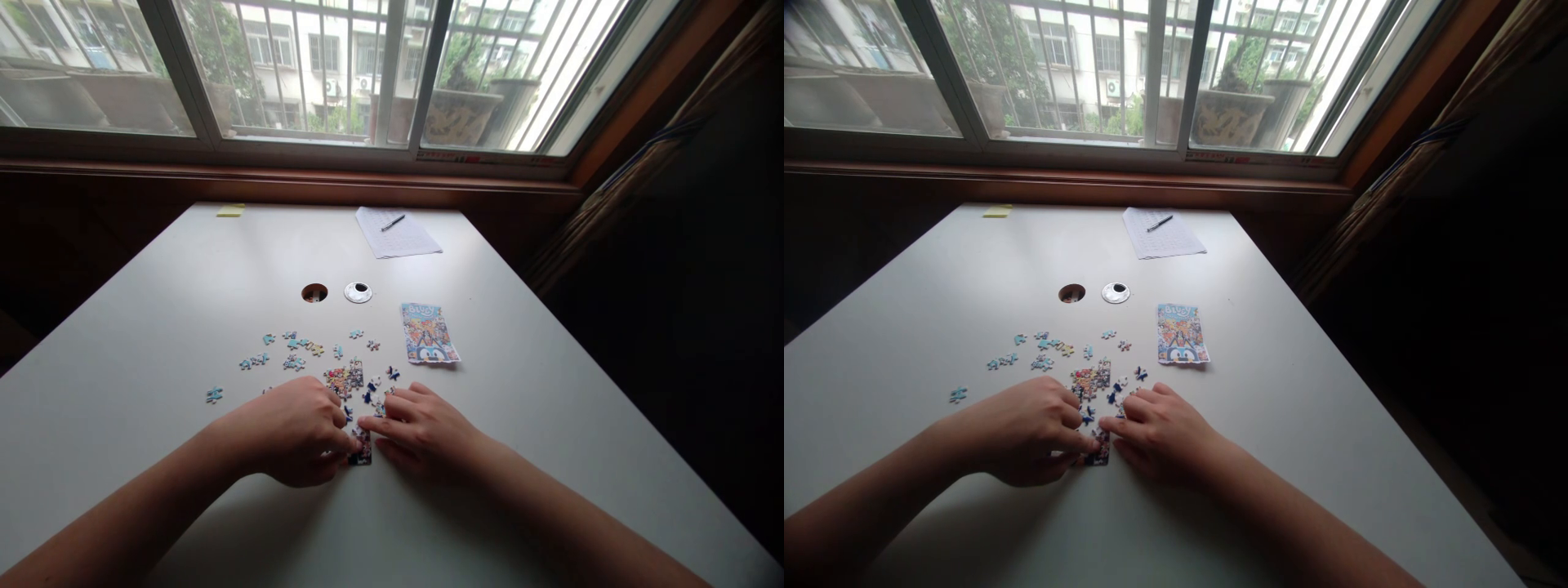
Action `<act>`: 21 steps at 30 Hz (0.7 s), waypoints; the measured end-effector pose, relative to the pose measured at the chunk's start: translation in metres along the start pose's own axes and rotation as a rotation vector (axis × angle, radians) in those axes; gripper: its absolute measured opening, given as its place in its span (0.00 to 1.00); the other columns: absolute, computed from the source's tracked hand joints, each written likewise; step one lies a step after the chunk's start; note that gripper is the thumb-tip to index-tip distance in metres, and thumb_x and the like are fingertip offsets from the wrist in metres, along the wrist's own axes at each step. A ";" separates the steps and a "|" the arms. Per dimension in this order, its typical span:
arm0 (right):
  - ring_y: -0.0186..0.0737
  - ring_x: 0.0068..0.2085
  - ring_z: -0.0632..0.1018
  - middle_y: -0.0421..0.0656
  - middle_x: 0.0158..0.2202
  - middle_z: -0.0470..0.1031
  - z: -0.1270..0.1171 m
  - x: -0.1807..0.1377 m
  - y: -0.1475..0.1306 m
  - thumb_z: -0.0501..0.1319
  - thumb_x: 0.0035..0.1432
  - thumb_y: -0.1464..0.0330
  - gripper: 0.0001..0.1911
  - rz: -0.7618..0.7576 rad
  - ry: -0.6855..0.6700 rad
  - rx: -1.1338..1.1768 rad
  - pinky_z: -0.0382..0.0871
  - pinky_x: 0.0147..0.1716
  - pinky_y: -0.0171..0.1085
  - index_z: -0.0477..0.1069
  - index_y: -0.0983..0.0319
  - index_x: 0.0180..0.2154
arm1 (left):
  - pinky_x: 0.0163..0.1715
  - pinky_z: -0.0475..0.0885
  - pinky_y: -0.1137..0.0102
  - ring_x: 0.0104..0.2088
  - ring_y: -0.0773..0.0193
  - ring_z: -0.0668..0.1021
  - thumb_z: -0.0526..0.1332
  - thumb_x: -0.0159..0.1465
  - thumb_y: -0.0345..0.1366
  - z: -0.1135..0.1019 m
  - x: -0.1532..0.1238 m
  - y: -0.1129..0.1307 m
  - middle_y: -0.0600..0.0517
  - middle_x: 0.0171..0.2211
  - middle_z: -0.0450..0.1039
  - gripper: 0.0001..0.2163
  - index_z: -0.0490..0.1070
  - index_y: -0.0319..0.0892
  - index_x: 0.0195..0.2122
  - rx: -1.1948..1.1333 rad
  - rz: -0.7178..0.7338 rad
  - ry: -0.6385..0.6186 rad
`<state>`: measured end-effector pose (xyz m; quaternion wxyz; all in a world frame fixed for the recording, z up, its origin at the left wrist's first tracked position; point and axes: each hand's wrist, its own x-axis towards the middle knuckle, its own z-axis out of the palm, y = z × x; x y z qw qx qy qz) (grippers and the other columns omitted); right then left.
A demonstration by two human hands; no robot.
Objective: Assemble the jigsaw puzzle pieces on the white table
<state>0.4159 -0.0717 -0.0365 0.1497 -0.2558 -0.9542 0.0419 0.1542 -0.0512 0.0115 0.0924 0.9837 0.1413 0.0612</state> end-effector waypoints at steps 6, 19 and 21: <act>0.38 0.33 0.66 0.40 0.34 0.70 -0.006 0.001 0.001 0.56 0.69 0.66 0.14 -0.050 -0.002 0.025 0.52 0.35 0.40 0.73 0.54 0.53 | 0.24 0.63 0.64 0.23 0.62 0.74 0.61 0.61 0.34 0.000 0.000 0.001 0.57 0.21 0.75 0.06 0.78 0.51 0.35 -0.007 0.006 0.017; 0.38 0.35 0.66 0.40 0.34 0.71 -0.010 0.000 0.007 0.55 0.71 0.66 0.15 -0.083 -0.055 0.019 0.52 0.36 0.39 0.73 0.52 0.55 | 0.25 0.64 0.64 0.25 0.62 0.76 0.61 0.61 0.34 0.003 -0.001 -0.001 0.56 0.22 0.76 0.08 0.79 0.53 0.39 -0.033 -0.009 -0.003; 0.38 0.35 0.66 0.41 0.34 0.71 -0.010 0.000 0.007 0.55 0.71 0.67 0.15 -0.084 -0.070 0.014 0.52 0.36 0.40 0.73 0.53 0.55 | 0.25 0.64 0.64 0.24 0.62 0.76 0.61 0.61 0.34 0.003 -0.001 -0.001 0.56 0.22 0.76 0.09 0.79 0.53 0.40 -0.036 -0.008 -0.003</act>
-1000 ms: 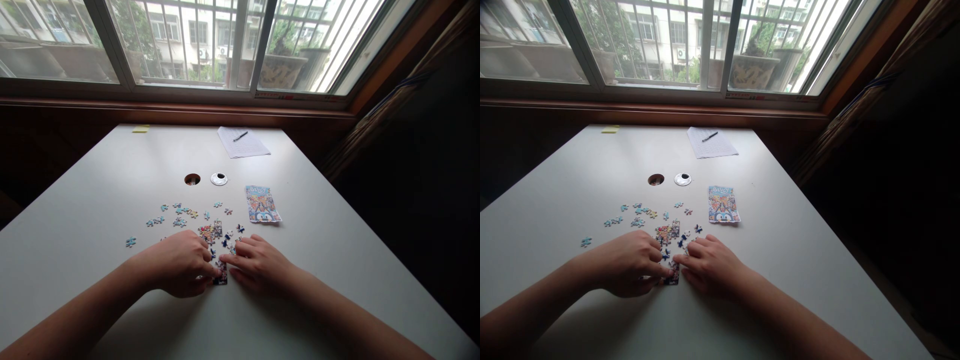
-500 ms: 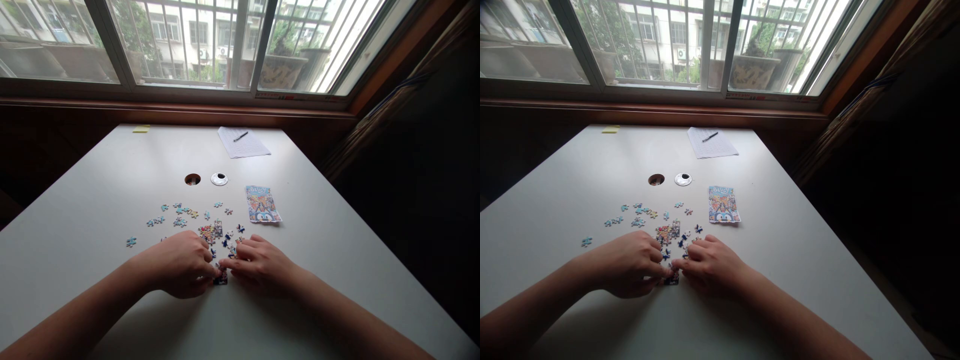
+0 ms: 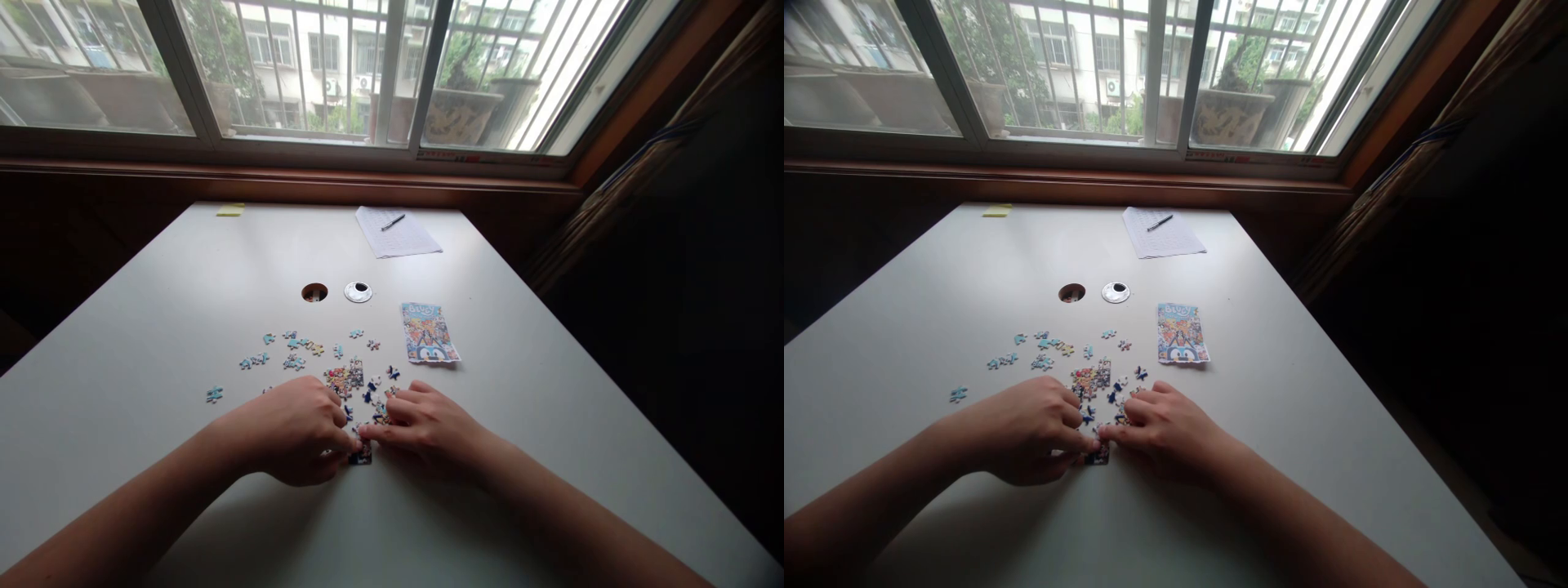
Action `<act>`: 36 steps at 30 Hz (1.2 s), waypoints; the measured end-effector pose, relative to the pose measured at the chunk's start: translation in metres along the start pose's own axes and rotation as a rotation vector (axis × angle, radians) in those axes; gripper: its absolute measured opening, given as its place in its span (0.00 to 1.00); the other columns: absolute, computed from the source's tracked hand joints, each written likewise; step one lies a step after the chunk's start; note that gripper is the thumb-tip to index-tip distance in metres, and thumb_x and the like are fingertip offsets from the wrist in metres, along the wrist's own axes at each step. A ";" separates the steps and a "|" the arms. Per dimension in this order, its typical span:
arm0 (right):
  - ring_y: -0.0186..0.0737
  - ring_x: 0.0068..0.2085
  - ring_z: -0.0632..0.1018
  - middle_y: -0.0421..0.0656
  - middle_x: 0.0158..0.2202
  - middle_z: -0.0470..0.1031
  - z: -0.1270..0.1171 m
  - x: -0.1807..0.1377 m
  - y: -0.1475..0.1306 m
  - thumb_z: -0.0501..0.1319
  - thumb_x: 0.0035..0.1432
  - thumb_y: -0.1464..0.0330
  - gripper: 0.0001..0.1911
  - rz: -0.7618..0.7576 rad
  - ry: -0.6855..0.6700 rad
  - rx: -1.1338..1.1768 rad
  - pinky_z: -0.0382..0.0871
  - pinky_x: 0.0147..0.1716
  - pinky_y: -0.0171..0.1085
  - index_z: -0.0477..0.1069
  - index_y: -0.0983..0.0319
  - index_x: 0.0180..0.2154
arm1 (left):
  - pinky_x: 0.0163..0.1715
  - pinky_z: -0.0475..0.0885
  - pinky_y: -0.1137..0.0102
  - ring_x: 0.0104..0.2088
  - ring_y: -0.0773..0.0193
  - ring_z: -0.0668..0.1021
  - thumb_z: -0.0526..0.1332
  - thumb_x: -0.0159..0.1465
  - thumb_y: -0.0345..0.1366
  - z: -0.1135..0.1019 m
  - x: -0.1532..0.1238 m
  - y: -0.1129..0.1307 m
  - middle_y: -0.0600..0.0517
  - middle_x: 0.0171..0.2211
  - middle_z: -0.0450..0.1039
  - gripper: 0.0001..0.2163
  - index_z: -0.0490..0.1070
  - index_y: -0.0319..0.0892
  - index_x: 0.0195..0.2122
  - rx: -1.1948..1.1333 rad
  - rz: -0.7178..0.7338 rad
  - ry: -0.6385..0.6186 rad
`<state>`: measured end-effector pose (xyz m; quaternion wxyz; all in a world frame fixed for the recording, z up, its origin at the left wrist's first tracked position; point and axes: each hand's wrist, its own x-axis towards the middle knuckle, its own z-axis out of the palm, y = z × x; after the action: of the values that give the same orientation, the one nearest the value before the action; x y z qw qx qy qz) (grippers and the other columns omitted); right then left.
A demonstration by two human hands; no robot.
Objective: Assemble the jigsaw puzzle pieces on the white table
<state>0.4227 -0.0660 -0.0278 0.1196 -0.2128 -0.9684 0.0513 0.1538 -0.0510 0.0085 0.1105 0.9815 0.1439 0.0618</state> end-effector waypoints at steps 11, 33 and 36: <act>0.36 0.33 0.67 0.39 0.33 0.72 0.000 -0.001 -0.001 0.57 0.69 0.68 0.16 -0.015 0.005 -0.016 0.53 0.36 0.39 0.72 0.53 0.56 | 0.25 0.64 0.64 0.24 0.63 0.76 0.61 0.62 0.34 -0.001 0.000 0.001 0.56 0.22 0.77 0.09 0.79 0.52 0.39 -0.012 0.001 0.008; 0.36 0.29 0.68 0.37 0.29 0.73 0.001 -0.003 0.001 0.56 0.68 0.66 0.13 -0.058 0.079 0.005 0.52 0.33 0.40 0.74 0.56 0.51 | 0.22 0.64 0.65 0.22 0.63 0.74 0.61 0.63 0.34 -0.001 0.002 0.001 0.55 0.20 0.74 0.08 0.80 0.52 0.38 -0.009 0.029 0.084; 0.35 0.29 0.68 0.38 0.29 0.73 0.002 -0.003 0.002 0.56 0.68 0.65 0.13 -0.065 0.096 0.007 0.52 0.32 0.40 0.74 0.57 0.51 | 0.23 0.64 0.65 0.23 0.63 0.75 0.61 0.63 0.34 0.001 0.001 0.000 0.55 0.21 0.74 0.09 0.80 0.52 0.39 -0.019 0.029 0.084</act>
<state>0.4253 -0.0654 -0.0303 0.1681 -0.1831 -0.9678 0.0405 0.1545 -0.0511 0.0081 0.1129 0.9789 0.1334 0.1057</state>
